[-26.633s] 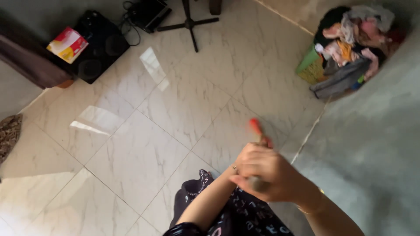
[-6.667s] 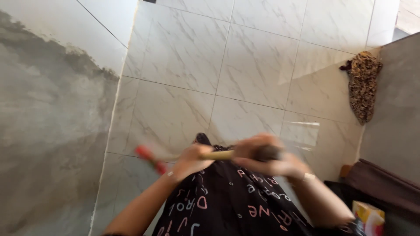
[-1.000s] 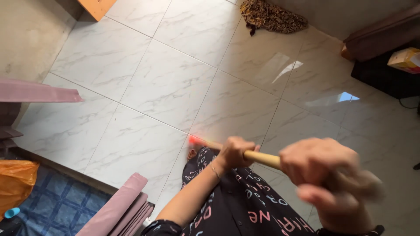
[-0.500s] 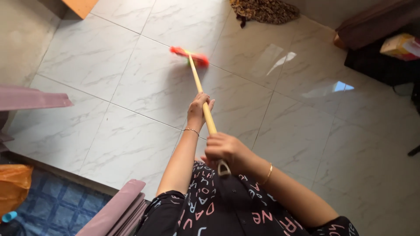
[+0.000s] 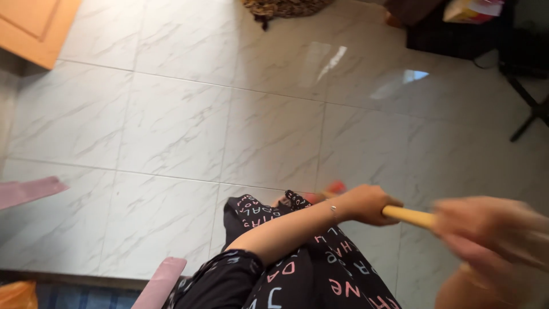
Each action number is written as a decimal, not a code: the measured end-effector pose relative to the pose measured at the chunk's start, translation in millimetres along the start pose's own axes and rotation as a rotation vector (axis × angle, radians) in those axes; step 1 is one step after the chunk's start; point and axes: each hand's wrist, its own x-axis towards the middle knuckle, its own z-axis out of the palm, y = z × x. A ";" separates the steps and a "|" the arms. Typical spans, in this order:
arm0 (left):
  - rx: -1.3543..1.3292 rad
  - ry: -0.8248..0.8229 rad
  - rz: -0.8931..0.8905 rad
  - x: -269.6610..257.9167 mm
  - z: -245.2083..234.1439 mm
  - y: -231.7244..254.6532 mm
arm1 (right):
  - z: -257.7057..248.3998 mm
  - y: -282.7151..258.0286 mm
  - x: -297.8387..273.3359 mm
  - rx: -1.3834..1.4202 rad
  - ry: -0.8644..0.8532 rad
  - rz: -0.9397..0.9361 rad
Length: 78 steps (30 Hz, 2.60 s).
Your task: Sweeping the tiled floor of a room with a broom.
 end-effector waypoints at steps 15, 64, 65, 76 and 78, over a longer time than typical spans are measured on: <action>0.223 0.041 0.105 43.7 -95.9 -133.3 | 16.6 29.2 86.5 -0.002 0.241 -0.168; 0.376 0.675 -0.130 227.9 -463.2 -280.0 | -134.7 162.2 482.0 -0.371 -0.238 -0.196; 0.179 0.650 -0.031 248.3 -460.6 -263.0 | -150.6 135.5 495.4 -0.339 -0.192 -0.215; -0.300 0.490 0.053 320.9 -347.8 -243.5 | -171.2 182.9 550.7 -0.175 -0.370 0.002; -0.481 0.509 0.107 323.9 -354.5 -255.4 | -170.9 176.8 561.8 -0.243 -0.421 0.010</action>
